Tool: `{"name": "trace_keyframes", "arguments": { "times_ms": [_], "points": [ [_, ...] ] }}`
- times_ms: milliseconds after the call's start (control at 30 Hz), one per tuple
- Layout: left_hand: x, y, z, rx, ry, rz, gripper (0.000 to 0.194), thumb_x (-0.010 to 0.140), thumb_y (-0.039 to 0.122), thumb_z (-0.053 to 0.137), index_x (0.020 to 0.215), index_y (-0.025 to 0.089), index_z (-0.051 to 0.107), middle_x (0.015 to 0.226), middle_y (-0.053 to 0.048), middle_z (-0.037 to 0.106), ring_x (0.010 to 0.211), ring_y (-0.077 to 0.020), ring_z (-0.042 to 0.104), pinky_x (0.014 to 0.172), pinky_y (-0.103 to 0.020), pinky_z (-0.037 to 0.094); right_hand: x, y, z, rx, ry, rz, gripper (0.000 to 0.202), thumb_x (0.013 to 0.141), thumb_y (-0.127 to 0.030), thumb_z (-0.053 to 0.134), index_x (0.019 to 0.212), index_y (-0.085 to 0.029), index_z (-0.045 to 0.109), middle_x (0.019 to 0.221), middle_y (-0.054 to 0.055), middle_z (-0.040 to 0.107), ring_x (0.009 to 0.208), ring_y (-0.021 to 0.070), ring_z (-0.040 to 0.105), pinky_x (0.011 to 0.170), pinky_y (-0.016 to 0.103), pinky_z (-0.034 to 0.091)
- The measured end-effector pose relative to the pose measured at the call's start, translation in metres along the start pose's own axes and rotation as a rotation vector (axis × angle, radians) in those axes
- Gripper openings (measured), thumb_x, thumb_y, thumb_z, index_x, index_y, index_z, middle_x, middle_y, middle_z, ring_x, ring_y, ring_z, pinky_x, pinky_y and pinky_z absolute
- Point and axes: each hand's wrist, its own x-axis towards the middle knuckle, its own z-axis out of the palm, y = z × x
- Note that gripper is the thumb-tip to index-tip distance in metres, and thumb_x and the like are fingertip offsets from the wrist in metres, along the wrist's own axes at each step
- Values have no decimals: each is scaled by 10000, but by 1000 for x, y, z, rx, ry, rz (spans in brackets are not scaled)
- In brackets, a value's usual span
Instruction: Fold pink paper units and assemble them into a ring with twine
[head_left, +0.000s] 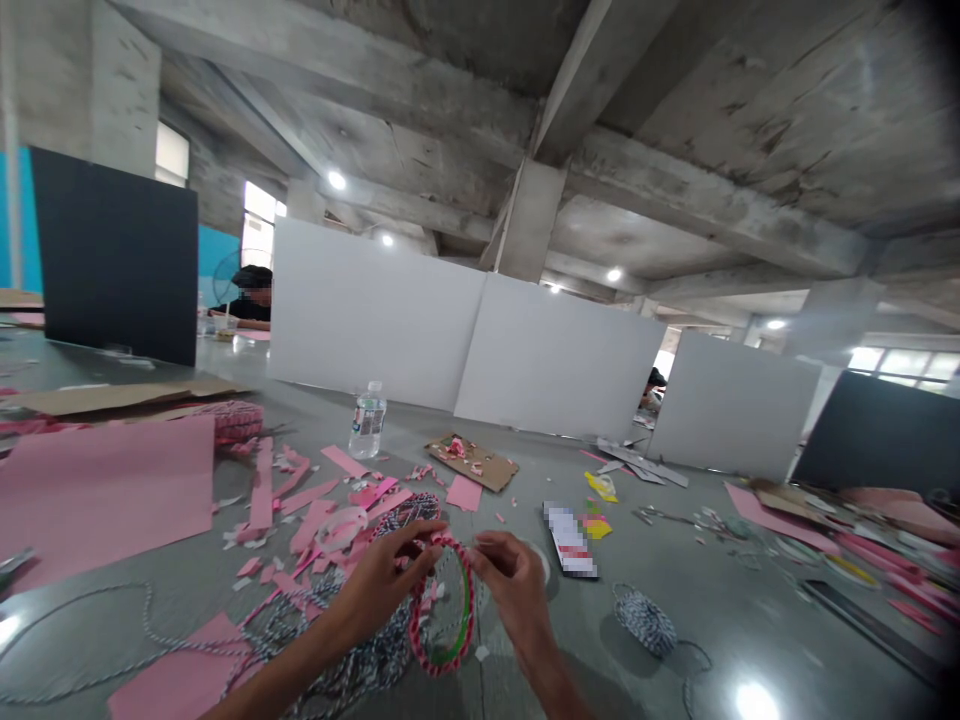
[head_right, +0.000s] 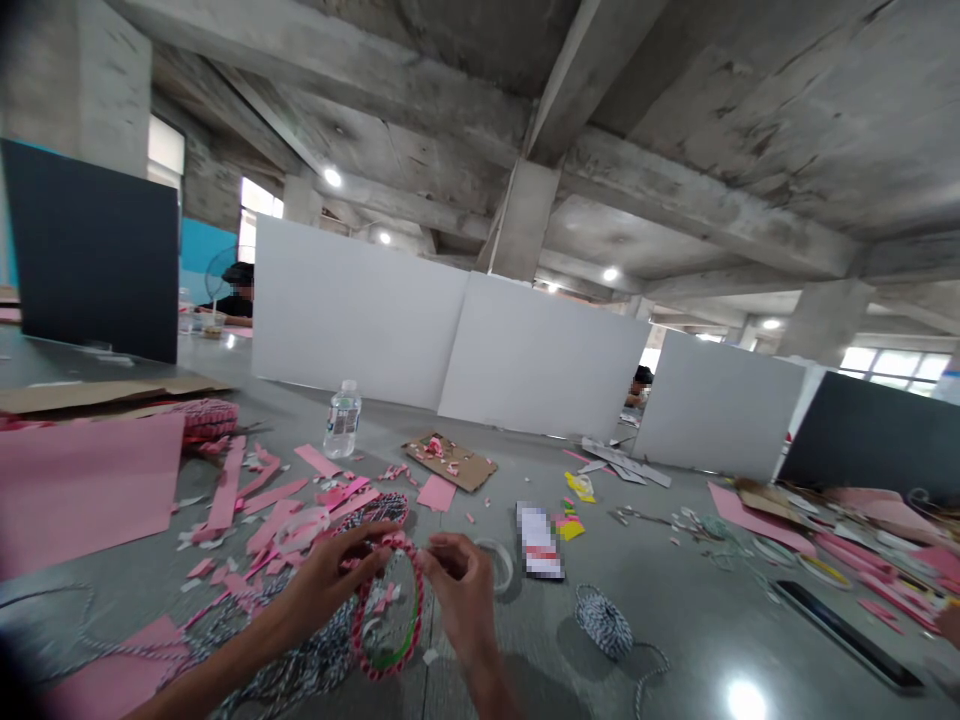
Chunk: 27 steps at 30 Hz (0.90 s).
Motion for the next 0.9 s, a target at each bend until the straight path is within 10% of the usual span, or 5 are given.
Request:
{"name": "trace_keyframes", "arguments": {
  "times_ms": [733,900],
  "points": [
    [-4,19,3,31,-20,67,327,875,474,622,930,168,723,847,-28,686,784,-192,599,698,-239,444,-8,-20,6,674,-90,300,358,575,-279,973,834,-223,731,794,-24,700,729,116,659,716,200,528],
    [-5,19,2,-57,-7,47,334,876,469,618,987,164,699,794,-6,631,701,-158,538,627,-220,415,-6,-15,6,468,-139,262,360,612,-372,933,902,-230,774,733,-32,662,544,75,521,525,169,438]
  ]
}}
